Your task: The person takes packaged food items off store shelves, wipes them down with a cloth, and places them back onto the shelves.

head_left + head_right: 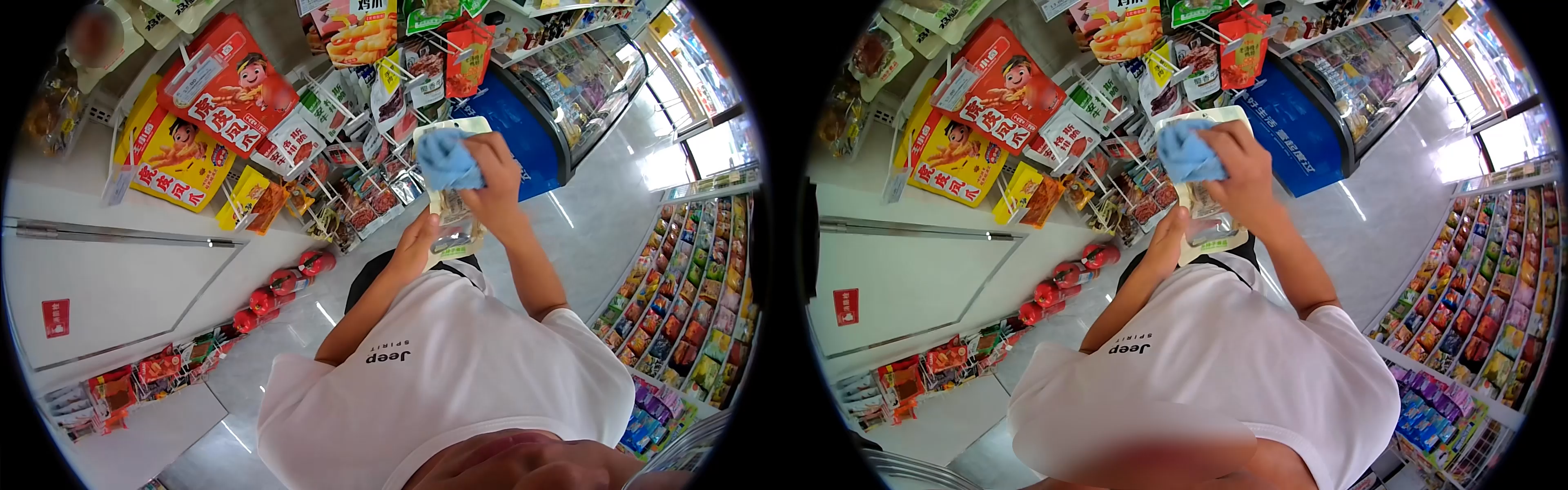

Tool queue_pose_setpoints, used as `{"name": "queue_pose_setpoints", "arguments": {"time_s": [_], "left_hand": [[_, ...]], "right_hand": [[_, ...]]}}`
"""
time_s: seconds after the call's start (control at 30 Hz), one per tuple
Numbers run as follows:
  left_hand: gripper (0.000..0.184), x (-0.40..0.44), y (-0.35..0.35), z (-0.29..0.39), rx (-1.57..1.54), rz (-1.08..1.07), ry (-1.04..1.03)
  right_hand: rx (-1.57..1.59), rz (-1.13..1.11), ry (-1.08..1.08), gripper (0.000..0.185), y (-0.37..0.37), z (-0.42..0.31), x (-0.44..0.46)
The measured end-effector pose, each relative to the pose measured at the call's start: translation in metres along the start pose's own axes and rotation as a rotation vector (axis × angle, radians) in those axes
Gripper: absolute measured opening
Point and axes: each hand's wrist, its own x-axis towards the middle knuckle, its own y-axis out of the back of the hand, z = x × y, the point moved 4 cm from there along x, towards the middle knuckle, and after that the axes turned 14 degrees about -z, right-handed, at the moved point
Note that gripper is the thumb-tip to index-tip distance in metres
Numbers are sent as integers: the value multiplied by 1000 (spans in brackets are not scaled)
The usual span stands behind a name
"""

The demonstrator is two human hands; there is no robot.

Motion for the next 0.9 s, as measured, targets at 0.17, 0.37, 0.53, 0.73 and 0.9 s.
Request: {"name": "queue_pose_setpoints", "arguments": {"time_s": [0.17, 0.37, 0.53, 0.73, 0.9], "left_hand": [[52, -2, 15, -16, -210, 46, -51], [61, 2, 24, -3, -408, 170, -200], [66, -2, 25, 8, -428, 266, -291], [58, 11, 20, 30, 597, 134, -290], [65, 18, 17, 23, 668, 180, -434]], "right_hand": [[10, -98, -35, 48, -11, -11, -2], [66, -245, -92, 45, -29, 1, -33], [392, -217, -66, 41, -63, -5, -65], [923, -98, -389, 78, -72, 6, -79], [824, -17, -460, 75, -72, 8, -74]]}}
